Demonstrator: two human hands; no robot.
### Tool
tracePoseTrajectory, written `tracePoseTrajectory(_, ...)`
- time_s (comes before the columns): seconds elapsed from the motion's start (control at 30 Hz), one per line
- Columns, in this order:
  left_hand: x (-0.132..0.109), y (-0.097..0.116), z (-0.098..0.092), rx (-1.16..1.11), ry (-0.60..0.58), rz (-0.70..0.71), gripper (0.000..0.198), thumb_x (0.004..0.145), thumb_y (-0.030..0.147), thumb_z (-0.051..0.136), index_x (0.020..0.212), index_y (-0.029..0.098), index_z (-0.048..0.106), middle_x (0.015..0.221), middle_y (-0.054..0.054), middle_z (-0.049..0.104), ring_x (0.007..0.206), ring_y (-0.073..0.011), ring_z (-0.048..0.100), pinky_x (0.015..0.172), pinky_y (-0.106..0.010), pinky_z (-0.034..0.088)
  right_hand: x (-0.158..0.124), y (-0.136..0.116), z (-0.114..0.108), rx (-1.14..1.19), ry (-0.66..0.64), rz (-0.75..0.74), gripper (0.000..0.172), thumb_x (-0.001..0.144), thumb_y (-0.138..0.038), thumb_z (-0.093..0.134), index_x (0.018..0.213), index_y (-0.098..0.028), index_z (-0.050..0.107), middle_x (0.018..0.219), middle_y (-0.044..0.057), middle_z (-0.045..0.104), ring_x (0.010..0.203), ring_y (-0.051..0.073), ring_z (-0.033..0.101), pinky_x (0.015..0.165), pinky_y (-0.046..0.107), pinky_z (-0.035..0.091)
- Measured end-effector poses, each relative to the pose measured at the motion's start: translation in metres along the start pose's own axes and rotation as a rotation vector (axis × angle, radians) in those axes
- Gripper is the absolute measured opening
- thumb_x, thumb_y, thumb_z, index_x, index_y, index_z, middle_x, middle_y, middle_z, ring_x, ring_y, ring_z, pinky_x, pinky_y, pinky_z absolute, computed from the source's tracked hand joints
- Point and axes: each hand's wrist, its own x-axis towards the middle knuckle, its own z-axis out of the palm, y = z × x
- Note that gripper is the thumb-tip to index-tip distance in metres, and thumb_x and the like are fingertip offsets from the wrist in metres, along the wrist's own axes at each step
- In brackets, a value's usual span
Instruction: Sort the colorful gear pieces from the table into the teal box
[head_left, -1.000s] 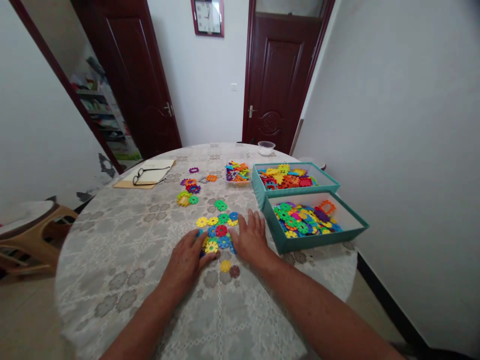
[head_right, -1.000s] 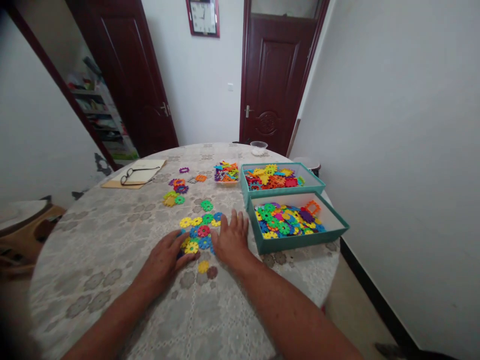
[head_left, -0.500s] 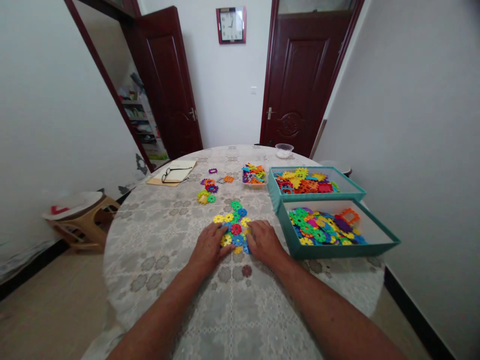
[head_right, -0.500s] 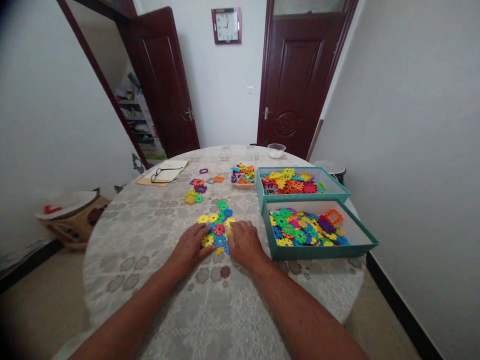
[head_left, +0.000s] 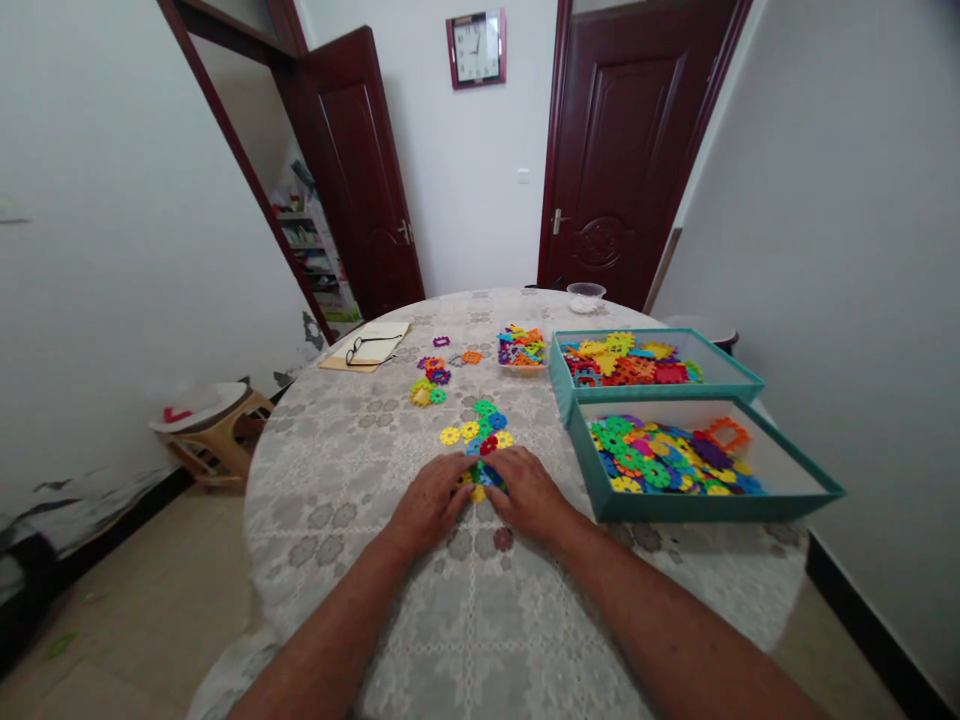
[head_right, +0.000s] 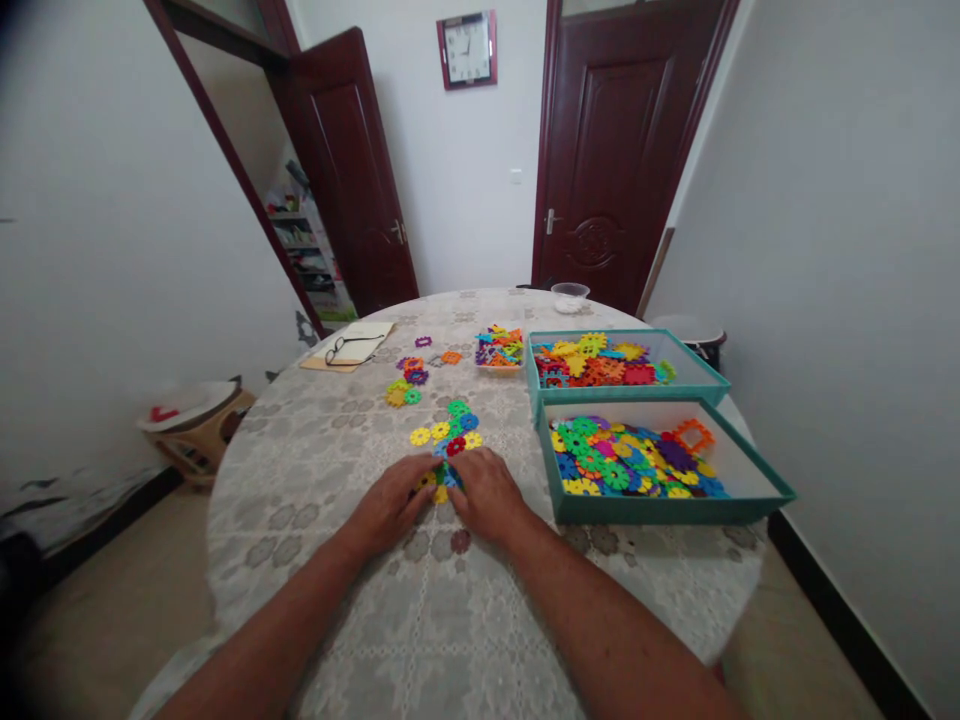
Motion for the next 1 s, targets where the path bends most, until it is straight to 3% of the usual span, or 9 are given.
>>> tracePoseTrajectory(0.07, -0.002, -0.001, 0.001, -0.053, 0.034, 0.017, 0.045, 0.108, 0.034, 0.045, 0.151, 0.024, 0.053, 0.150, -0.012, 0.062, 0.141, -0.0241, 0.056, 0.124, -0.046, 0.044, 0.001, 0.003, 0.005, 0.039, -0.017, -0.049, 0.041, 0.092, -0.017, 0.066, 0.132, -0.020, 0.066, 0.131, 0.011, 0.071, 0.128, 0.026, 0.058, 0.114, 0.044, 0.042)
tracePoseTrajectory(0.2, -0.003, -0.007, 0.003, -0.030, 0.231, 0.017, 0.043, 0.108, 0.028, 0.041, 0.150, 0.023, 0.052, 0.153, -0.012, 0.058, 0.145, -0.0242, 0.052, 0.124, -0.049, 0.043, 0.003, 0.010, 0.010, 0.113, 0.028, -0.102, 0.040, 0.093, -0.014, 0.061, 0.133, -0.020, 0.065, 0.135, 0.012, 0.069, 0.127, 0.024, 0.060, 0.115, 0.042, 0.043)
tracePoseTrajectory(0.33, -0.001, -0.012, 0.005, 0.157, 0.377, -0.097, 0.035, 0.105, 0.028, 0.044, 0.133, 0.018, 0.063, 0.130, -0.015, 0.069, 0.126, -0.0294, 0.061, 0.114, -0.054, 0.049, 0.000, 0.005, -0.008, -0.050, 0.101, 0.083, 0.033, 0.097, -0.018, 0.055, 0.128, -0.017, 0.066, 0.129, 0.015, 0.068, 0.125, 0.027, 0.057, 0.114, 0.042, 0.043)
tracePoseTrajectory(0.47, 0.002, -0.008, 0.005, 0.290, 0.313, -0.174, 0.029, 0.104, 0.028, 0.045, 0.115, 0.015, 0.069, 0.107, -0.014, 0.073, 0.104, -0.0291, 0.066, 0.100, -0.048, 0.053, -0.006, -0.007, -0.034, -0.287, -0.067, 0.283, 0.032, 0.095, -0.033, 0.062, 0.119, -0.013, 0.069, 0.121, 0.020, 0.065, 0.121, 0.034, 0.056, 0.107, 0.045, 0.044)
tracePoseTrajectory(0.6, 0.005, -0.004, 0.003, 0.310, 0.240, -0.209, 0.030, 0.104, 0.026, 0.043, 0.107, 0.016, 0.071, 0.103, -0.013, 0.073, 0.099, -0.0271, 0.065, 0.097, -0.043, 0.051, -0.008, -0.013, -0.044, -0.290, -0.218, 0.367, 0.034, 0.093, -0.038, 0.065, 0.117, -0.014, 0.069, 0.122, 0.019, 0.063, 0.117, 0.033, 0.061, 0.098, 0.040, 0.046)
tracePoseTrajectory(0.73, 0.005, -0.002, 0.001, 0.298, 0.219, -0.239, 0.032, 0.105, 0.027, 0.041, 0.107, 0.016, 0.071, 0.104, -0.013, 0.074, 0.101, -0.0266, 0.065, 0.098, -0.042, 0.050, -0.008, -0.013, -0.047, -0.197, -0.248, 0.370, 0.038, 0.093, -0.042, 0.064, 0.119, -0.015, 0.069, 0.121, 0.016, 0.063, 0.113, 0.029, 0.065, 0.094, 0.035, 0.046)
tracePoseTrajectory(0.9, 0.005, 0.000, 0.000, 0.288, 0.215, -0.250, 0.032, 0.105, 0.028, 0.041, 0.104, 0.017, 0.071, 0.103, -0.012, 0.073, 0.099, -0.0262, 0.065, 0.097, -0.042, 0.049, -0.010, -0.008, -0.051, -0.122, -0.285, 0.318, 0.045, 0.081, -0.039, 0.077, 0.119, -0.017, 0.068, 0.118, 0.011, 0.064, 0.106, 0.025, 0.065, 0.087, 0.030, 0.044)
tracePoseTrajectory(1.0, 0.006, 0.001, -0.001, 0.270, 0.206, -0.257, 0.032, 0.105, 0.029, 0.042, 0.102, 0.017, 0.071, 0.102, -0.013, 0.074, 0.098, -0.0266, 0.065, 0.096, -0.042, 0.049, -0.011, -0.006, -0.050, -0.112, -0.311, 0.310, 0.035, 0.081, -0.036, 0.076, 0.111, -0.018, 0.069, 0.111, 0.009, 0.066, 0.100, 0.023, 0.065, 0.082, 0.030, 0.041)
